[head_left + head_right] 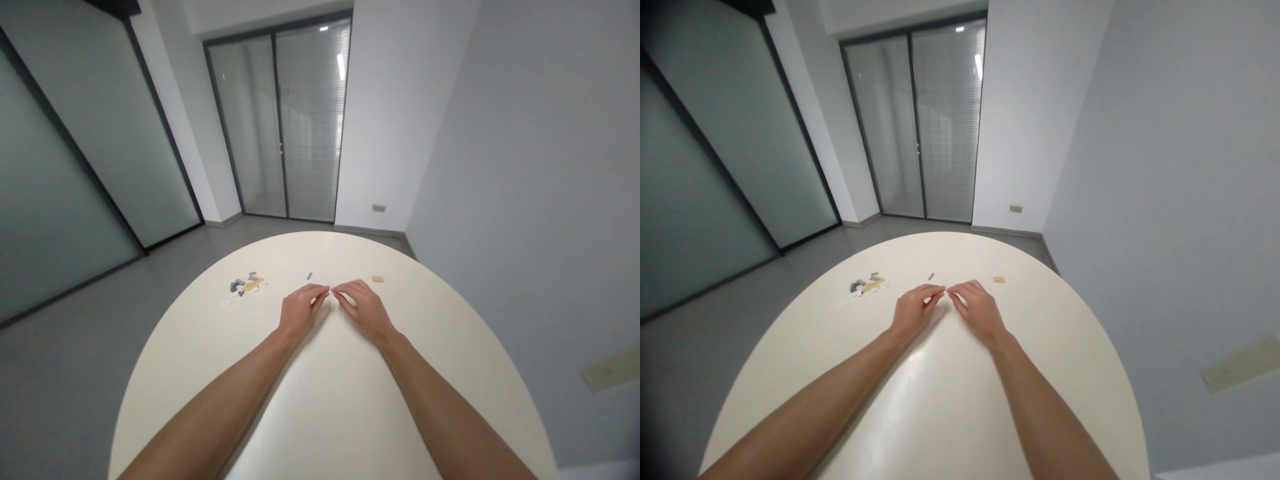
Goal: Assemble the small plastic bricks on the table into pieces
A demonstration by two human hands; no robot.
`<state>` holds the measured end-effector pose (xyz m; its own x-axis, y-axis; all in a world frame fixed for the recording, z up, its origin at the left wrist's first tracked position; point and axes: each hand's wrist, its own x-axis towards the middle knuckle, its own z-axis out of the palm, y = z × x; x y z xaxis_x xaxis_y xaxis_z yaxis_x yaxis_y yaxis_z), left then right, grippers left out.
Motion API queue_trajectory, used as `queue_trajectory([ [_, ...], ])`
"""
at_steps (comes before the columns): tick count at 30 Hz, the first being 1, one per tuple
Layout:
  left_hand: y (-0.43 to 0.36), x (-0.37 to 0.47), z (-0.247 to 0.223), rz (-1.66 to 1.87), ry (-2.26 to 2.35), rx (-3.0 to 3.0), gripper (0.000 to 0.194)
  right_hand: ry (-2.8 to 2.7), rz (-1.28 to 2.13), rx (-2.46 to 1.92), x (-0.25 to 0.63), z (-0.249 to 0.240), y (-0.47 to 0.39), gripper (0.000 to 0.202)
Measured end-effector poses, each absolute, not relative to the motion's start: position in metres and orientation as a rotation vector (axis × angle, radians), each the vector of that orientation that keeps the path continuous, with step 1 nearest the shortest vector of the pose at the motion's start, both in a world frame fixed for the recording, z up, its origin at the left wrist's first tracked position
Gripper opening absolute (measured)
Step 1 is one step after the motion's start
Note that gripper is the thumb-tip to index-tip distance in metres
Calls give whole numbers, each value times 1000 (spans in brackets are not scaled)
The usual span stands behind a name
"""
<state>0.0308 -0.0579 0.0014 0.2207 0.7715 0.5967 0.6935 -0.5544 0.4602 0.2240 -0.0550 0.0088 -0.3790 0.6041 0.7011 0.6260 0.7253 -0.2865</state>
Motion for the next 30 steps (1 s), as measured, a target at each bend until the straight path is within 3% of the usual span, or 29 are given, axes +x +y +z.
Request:
queue_trajectory([
  [30, -57, 32, 0, 1257, 1409, 2360, 22, -2092, -15, -928, 224, 9, -55, 15],
])
